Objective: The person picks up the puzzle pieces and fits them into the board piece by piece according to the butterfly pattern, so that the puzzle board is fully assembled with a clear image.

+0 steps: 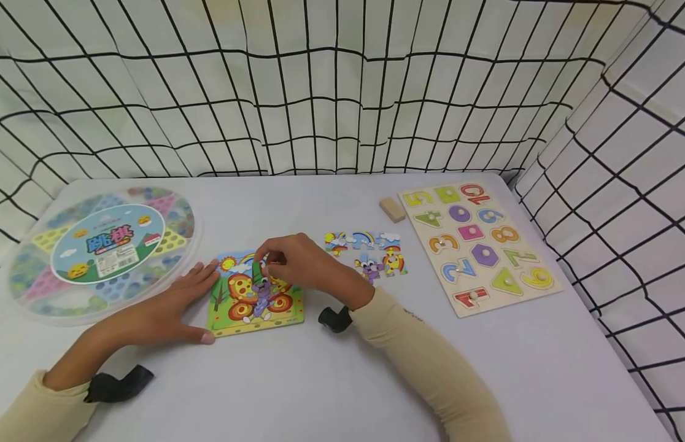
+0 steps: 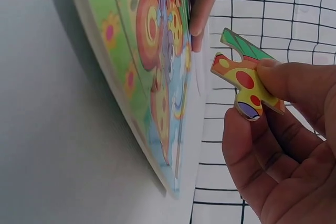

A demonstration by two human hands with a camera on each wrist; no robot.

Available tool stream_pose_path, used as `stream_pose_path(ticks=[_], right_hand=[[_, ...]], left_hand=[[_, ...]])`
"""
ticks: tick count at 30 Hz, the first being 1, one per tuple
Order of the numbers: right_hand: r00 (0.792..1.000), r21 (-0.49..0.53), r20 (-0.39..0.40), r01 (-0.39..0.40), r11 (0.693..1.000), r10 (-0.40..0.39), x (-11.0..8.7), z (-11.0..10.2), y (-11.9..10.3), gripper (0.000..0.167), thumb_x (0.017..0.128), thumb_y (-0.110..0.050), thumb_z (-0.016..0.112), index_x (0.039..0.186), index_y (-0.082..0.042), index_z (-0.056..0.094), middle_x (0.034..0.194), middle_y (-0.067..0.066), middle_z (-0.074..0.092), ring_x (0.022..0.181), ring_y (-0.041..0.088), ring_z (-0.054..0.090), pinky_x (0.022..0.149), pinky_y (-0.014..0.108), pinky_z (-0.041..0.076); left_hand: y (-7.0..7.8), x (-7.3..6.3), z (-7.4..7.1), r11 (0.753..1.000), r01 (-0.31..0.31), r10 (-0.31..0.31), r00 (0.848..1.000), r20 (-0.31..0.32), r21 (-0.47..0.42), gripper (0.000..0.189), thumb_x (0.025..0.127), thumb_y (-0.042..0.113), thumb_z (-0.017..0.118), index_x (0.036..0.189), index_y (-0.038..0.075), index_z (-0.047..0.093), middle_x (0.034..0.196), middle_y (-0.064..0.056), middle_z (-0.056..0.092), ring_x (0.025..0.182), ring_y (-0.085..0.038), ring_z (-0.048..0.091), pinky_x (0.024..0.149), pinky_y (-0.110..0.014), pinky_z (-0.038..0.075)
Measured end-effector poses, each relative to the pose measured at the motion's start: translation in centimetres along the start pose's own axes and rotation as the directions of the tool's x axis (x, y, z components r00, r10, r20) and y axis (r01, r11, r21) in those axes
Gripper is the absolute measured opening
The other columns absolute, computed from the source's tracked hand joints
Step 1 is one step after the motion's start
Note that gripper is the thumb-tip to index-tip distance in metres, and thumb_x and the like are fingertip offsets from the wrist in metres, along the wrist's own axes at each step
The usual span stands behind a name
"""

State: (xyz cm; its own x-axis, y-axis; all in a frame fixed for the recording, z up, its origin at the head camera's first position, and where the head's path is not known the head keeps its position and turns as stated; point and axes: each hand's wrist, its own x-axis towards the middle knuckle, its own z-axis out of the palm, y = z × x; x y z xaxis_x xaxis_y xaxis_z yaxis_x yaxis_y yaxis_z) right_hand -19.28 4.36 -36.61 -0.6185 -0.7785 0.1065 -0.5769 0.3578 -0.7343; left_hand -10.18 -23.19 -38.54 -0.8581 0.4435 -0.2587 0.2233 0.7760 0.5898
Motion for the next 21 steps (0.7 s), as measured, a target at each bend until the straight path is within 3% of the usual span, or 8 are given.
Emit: stream_pose_path(ticks=[5,13,21], right_hand=[[1.000,0.000,0.007,0.005,1.000,-0.005,0.8,0.8,-0.1,0.019,0.094,-0.011,0.065,0.113,-0.008,0.067,0.082,-0.006,0.065,0.076,0.008,0.057,0.064,0.020,0.049],[1.000,-0.002,-0.009,-0.003,1.000,0.003,1.9,1.2,-0.3,0.021,0.093,-0.010,0.066,0.114,-0.008,0.068,0.082,-0.006,0.064,0.075,0.008,0.057,0.066,0.019,0.048],[0.999,0.023,0.034,-0.030,0.999,0.029,3.1,2.2,-0.8,0.020,0.094,-0.009,0.066,0.113,-0.008,0.067,0.083,-0.006,0.065,0.076,0.007,0.058,0.070,0.017,0.048]], left_hand=[[0.1,0.0,-0.1,1.000,0.015,-0.015,1.000,0.003,0.005,0.116,0.072,0.055,0.079,0.154,0.000,0.018,0.162,-0.013,0.001,0.145,-0.039,-0.008,0.112,-0.063,0.003],[0.1,0.1,-0.4,1.000,-0.018,0.018,1.000,0.002,0.003,0.116,0.074,0.055,0.078,0.154,-0.001,0.016,0.162,-0.014,0.000,0.145,-0.038,-0.009,0.112,-0.063,0.002],[0.1,-0.1,-0.3,0.999,-0.001,0.001,1.000,0.014,-0.037,0.115,0.074,0.052,0.080,0.155,0.001,0.016,0.163,-0.011,-0.002,0.145,-0.038,-0.011,0.112,-0.063,0.001]])
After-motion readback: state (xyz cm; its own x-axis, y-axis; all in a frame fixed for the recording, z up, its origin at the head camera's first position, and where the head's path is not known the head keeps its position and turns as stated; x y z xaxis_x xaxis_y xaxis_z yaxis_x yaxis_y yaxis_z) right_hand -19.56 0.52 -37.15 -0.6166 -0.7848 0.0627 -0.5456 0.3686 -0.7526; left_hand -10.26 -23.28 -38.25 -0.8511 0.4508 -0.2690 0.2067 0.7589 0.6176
